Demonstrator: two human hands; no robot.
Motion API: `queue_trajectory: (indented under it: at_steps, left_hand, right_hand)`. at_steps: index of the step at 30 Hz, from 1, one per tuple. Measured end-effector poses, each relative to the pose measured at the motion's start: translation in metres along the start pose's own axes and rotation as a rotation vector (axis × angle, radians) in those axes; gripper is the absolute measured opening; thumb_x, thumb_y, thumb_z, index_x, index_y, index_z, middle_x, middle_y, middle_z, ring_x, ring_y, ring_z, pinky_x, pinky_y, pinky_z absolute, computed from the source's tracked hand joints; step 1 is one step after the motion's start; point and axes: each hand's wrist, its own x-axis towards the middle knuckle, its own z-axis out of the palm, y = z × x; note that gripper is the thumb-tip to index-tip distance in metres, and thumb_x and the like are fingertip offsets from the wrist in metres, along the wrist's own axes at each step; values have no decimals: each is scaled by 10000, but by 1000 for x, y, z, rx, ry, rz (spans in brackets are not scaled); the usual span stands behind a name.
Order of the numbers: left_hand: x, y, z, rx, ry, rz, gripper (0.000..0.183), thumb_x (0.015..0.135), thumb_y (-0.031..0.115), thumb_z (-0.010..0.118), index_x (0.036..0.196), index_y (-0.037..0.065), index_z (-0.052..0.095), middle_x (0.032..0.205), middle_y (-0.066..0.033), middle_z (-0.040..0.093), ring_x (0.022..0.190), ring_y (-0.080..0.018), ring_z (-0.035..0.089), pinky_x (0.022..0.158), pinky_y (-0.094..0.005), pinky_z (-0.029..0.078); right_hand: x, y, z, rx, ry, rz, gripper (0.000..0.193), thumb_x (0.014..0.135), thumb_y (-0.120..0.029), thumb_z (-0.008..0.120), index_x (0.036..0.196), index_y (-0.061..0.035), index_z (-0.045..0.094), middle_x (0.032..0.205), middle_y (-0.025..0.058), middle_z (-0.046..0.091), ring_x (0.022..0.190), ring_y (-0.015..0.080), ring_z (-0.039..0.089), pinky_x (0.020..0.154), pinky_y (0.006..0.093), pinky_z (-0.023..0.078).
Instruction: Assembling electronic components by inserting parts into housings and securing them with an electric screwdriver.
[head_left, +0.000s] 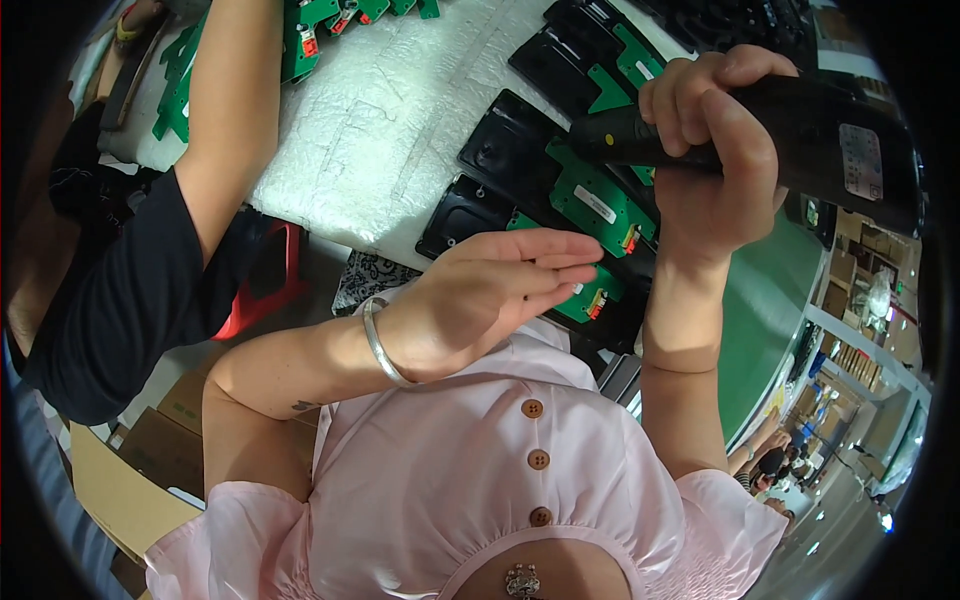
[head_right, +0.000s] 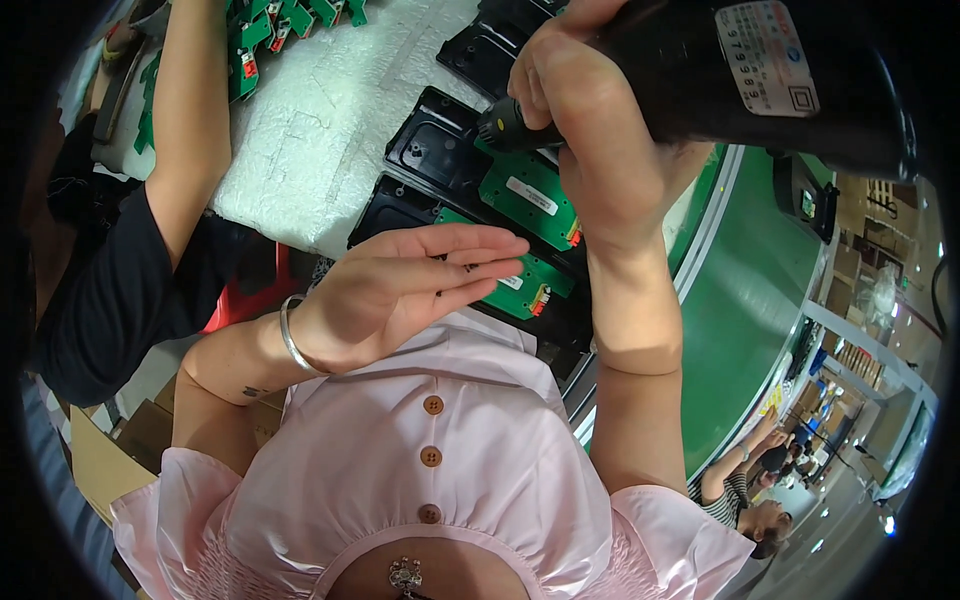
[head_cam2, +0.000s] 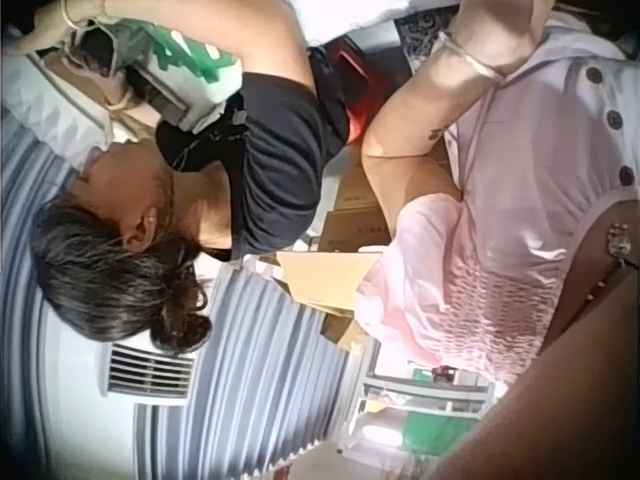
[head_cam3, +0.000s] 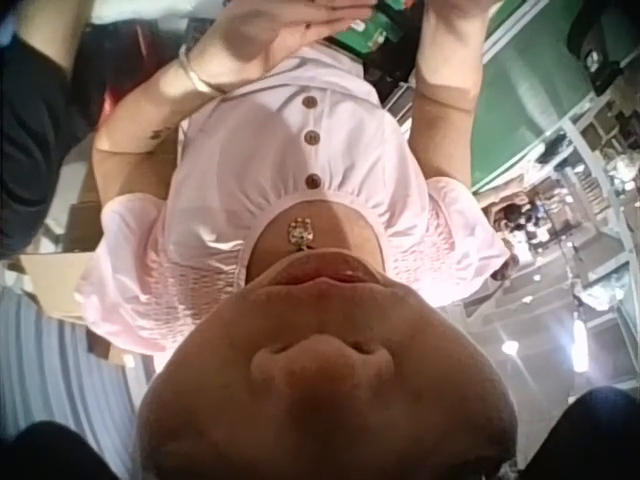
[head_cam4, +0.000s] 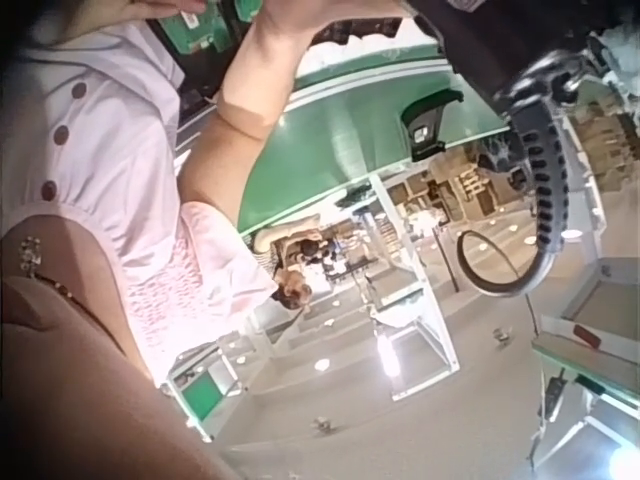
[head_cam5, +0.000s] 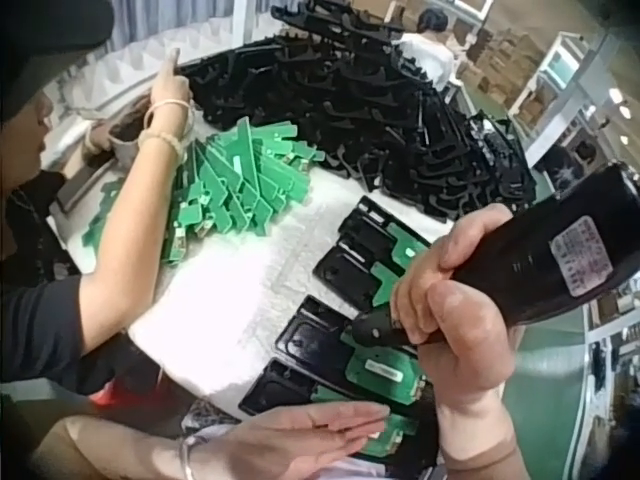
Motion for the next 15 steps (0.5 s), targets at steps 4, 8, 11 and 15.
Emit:
queue_trajectory:
  at_steps: [4,8,11,15]
  left_hand:
    - [-3,7,1,42,-128,45,364,891,139,455,1202,-44,408,1195,-146,484,1140,-223,457,947,-290,366]
    - [-3,14,5,122,-148,-10,334,898,180,458,1158,-29,444,1122,-151,535,1051,-230,532,883,-302,431]
    - [18,5,3,80,-177,-9,292,899,261,467,1031,7,520,908,-109,607,832,-181,607,711,-253,482]
    - [17,1,-5,216,9,30,280,907,299,452,924,31,529,592,26,459,487,-55,387,434,-178,293]
  right_hand:
    - [5,5,9,-43,-83,-9,146,728,-48,433,874,-31,427,594,38,379,507,116,357,536,284,330]
    - [3,1,13,-106,25,-25,149,725,-21,483,860,-24,421,606,38,421,488,103,376,485,235,335]
    - [8,-3,-3,1,-34,-29,179,712,-24,541,850,-30,427,606,30,445,473,94,404,464,220,358]
    - [4,-11,12,-70,103,11,244,710,-95,527,908,-24,403,556,2,370,432,86,328,439,231,286]
